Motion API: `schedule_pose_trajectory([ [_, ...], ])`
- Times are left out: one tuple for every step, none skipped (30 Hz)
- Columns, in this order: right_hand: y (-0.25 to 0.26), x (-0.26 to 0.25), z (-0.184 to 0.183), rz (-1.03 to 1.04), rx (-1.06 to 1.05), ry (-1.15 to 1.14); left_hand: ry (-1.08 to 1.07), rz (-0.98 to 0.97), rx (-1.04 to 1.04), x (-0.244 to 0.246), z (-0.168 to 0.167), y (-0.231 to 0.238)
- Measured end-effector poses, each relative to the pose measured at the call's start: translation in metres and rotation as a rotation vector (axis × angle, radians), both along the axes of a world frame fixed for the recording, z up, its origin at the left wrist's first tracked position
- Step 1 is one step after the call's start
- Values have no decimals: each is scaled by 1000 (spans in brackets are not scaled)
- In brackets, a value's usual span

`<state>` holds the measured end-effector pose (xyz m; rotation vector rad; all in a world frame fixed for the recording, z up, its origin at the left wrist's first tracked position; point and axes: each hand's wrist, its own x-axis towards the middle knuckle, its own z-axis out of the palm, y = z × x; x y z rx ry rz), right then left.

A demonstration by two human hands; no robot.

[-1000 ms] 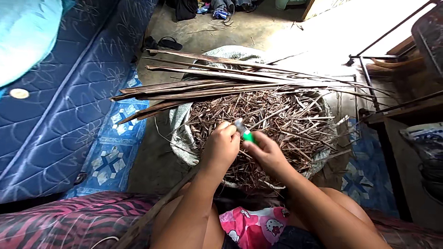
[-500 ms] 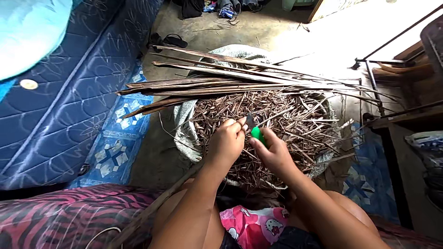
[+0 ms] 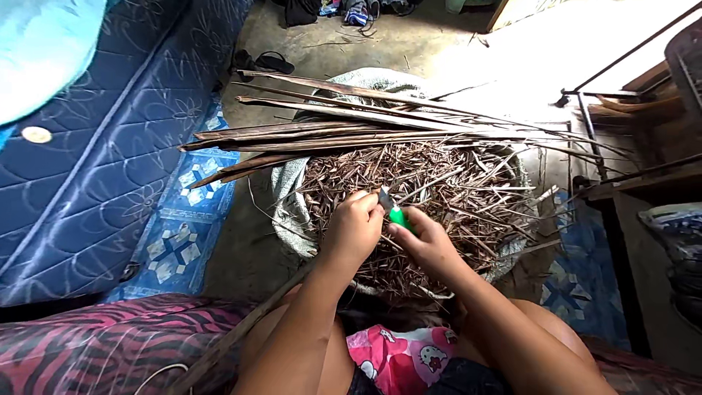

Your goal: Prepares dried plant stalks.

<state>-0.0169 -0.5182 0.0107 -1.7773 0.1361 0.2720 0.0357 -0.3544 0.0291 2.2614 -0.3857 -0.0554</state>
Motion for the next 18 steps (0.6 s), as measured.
schedule_pose_trajectory([
  [-4,4,-1,-88,-5,-9,9,-3,-3,1,1,2],
  [-10,8,0,-165,-2,-32,0,-2,1,2,2,4],
  [-14,10,4,-205,11,-54,-33,0,6,2,2,5],
  [-14,10,9,-194,40,-71,-69,1,8,3,1,5],
  [-10,7,13,-140,79,-72,-95,2,9,2,0,4],
  [-3,2,15,-71,126,-46,-94,-1,12,1,0,3],
  [4,-2,14,-12,171,-4,-94,-1,9,0,0,1],
  [9,-3,10,23,203,39,-101,4,12,-1,-1,-1],
  [10,-3,7,21,209,60,-108,5,11,-1,-2,-1],
  [8,-1,5,-26,198,52,-119,7,0,0,-3,-1],
  [2,2,4,-92,175,28,-121,8,-9,1,-2,0],
  [-4,5,2,-138,128,-5,-124,11,-3,1,0,1],
  [-7,5,1,-153,81,-35,-133,13,-2,2,1,1],
  [-6,4,2,-138,67,-55,-141,13,-4,2,1,1],
  [-2,1,4,-97,76,-62,-144,8,-11,1,0,0],
  [4,-3,5,-44,95,-53,-135,4,-19,0,-1,0],
  [8,-6,5,-7,117,-32,-131,6,-16,-1,-2,-1],
  [11,-6,4,8,127,-8,-121,-1,-5,-1,-2,-1],
])
